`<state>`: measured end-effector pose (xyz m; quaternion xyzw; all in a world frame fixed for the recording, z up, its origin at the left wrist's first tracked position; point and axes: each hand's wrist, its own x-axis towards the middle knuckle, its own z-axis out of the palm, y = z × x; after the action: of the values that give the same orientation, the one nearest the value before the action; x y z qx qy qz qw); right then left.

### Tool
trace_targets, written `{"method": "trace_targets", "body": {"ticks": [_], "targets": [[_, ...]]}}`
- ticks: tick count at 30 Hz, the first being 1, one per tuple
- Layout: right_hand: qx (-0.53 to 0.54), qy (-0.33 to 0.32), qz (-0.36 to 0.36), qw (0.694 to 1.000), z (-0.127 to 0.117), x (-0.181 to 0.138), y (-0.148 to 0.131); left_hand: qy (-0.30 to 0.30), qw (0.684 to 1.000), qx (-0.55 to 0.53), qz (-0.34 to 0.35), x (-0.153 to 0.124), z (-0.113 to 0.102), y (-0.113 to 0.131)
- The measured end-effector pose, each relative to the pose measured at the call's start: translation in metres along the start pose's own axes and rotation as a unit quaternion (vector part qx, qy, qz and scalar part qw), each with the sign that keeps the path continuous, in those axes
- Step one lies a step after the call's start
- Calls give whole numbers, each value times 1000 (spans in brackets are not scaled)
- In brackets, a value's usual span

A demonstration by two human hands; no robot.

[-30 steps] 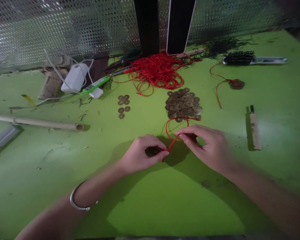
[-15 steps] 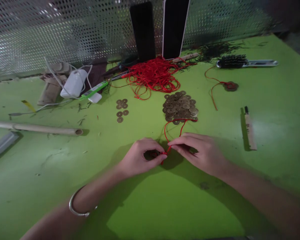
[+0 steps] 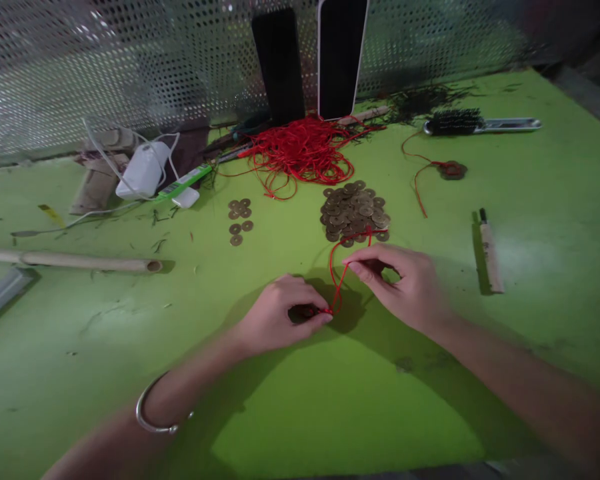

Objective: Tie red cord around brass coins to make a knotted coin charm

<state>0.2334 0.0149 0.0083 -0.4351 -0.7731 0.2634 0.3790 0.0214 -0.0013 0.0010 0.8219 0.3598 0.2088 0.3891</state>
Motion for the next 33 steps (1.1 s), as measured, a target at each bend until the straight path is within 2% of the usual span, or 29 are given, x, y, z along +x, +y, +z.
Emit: {"method": "trace_targets", "body": {"ticks": [8,11,13,17,19,23,28,33], "targets": [[18,19,21,999,3,-3,-2,0,1000,1,11,0,0,-1],[23,30,25,999,2,-6,-4,23,999,-35,-11,-1,1,0],[25,36,-1,999,2,-8,-4,53,995,-66,-45,-2,0,0],[-20,-23,-92,995,5,-11,-4,97,985,-101,-103,-3,0,2],[-60,-54,-107,991,8,-12,-4,109,982,-107,-110,-4,0,2],[-81,-93,-99,987,12,-14,-6,125,979,-118,-111,-4,1,1],[-61,-101,-75,990,14,-15,-5,115,981,-118,-102,-4,2,1],[-40,-167,-74,982,16,-16,-6,115,980,-114,-120,-3,2,3]]}}
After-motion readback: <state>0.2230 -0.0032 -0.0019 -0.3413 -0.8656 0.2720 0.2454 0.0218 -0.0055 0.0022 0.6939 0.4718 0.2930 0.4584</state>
